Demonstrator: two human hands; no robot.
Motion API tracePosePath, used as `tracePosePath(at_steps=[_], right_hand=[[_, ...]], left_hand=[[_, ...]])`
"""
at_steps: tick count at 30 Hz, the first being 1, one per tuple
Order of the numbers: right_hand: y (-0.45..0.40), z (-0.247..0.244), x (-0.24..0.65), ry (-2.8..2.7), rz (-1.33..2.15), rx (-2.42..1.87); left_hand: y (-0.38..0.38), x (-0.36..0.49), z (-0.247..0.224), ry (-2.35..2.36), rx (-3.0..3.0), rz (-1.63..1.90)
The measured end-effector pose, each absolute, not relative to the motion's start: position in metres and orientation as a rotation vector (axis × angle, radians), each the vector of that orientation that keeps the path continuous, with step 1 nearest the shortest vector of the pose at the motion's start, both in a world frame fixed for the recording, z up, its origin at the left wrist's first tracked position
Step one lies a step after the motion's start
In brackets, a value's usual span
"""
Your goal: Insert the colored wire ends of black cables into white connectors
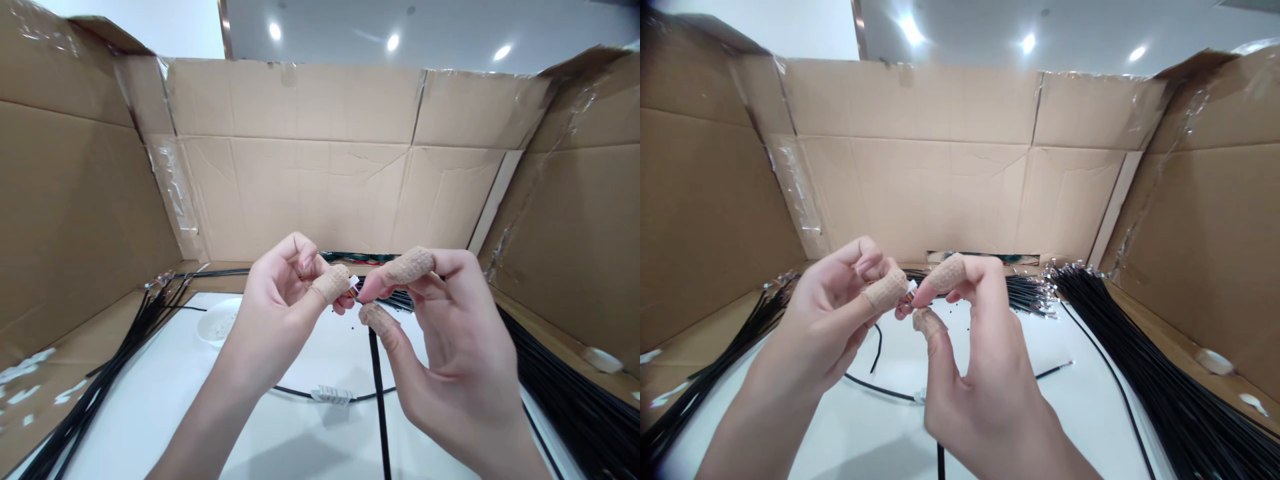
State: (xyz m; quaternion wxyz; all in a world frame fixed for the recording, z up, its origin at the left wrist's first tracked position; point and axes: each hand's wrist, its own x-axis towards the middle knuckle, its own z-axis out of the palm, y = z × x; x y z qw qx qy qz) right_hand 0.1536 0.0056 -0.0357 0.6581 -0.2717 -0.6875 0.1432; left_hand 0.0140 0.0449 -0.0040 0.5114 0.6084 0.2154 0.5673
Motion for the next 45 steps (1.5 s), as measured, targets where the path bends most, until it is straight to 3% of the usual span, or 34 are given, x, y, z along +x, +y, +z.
tracePosePath(at_steps=[14,34,45], right_hand=[[0.010,-0.033,0.151,-1.480,0.430,-0.537],[0.000,-0.035,0.133,-1.425,-0.292,-0.821],[-0.001,-0.029,0.153,-1.661,-0.344,-0.774]], left_hand=[[0.047,0.014,-0.004,0.540,1.511,1.320],[0.026,0.017,-0.009,0.591,1.526,1.379],[0.025,0.012,-0.002,0.584,1.481,1.348]])
